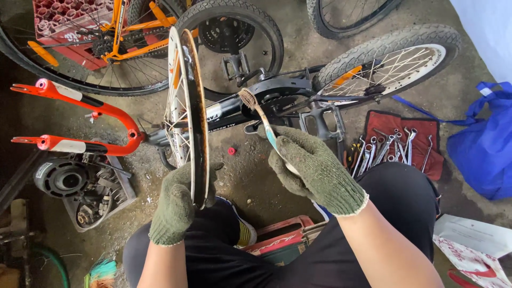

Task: Cleaning a bicycle wheel rim with a brush and applying lubricant from a spray can

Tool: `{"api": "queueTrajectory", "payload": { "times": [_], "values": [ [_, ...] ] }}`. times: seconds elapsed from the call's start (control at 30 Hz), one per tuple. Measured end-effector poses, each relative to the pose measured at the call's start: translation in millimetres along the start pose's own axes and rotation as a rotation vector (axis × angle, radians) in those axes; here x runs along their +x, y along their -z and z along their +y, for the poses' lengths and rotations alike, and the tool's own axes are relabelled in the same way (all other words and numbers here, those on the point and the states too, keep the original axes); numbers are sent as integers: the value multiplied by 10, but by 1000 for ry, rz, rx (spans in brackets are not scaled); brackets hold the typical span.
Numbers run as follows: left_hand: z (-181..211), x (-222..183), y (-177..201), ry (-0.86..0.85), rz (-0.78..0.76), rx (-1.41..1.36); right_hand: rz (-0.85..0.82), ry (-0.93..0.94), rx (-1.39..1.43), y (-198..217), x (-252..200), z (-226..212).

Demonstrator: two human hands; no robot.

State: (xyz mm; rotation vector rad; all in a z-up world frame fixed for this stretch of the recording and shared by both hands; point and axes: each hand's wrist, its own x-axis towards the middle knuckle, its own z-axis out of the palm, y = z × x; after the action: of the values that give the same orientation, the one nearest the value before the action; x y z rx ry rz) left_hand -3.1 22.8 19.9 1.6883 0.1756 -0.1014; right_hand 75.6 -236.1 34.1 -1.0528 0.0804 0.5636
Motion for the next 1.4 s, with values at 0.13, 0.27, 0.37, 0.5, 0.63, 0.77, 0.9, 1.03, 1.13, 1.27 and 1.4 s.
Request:
{"api": "queueTrajectory", "payload": {
  "times": [0.13,0.27,0.37,0.5,0.63,0.77,0.9,1.03,1.13,1.27,1.4],
  "values": [
    [-23,3,-22,-51,-30,31,-79,-8,177,-3,-52,-85],
    [145,-23,-196,153,159,129,-170,8,96,35,-74,-57],
    [99,-15,-164,175,182,105,-169,14,16,-24,-84,-121],
    [273,73,-199,229,100,130,-68,174,-403,-179,-89,-279],
    [190,116,-348,370,164,-58,-19,422,-731,-180,-256,-138],
    [-80,177,-478,-52,5,-69,103,602,-1112,-346,-404,-178],
    [-88,239,-541,-6,61,-148,120,519,-1131,-361,-337,-66],
    [-120,254,-525,43,111,-50,95,609,-1219,-399,-269,-7],
    [-120,255,-556,63,82,-140,69,565,-1187,-401,-204,68],
    [3,226,-641,131,69,-11,186,513,-1302,-445,-18,198],
    [14,218,-727,124,14,69,280,522,-1532,-128,348,347]
  ]
}}
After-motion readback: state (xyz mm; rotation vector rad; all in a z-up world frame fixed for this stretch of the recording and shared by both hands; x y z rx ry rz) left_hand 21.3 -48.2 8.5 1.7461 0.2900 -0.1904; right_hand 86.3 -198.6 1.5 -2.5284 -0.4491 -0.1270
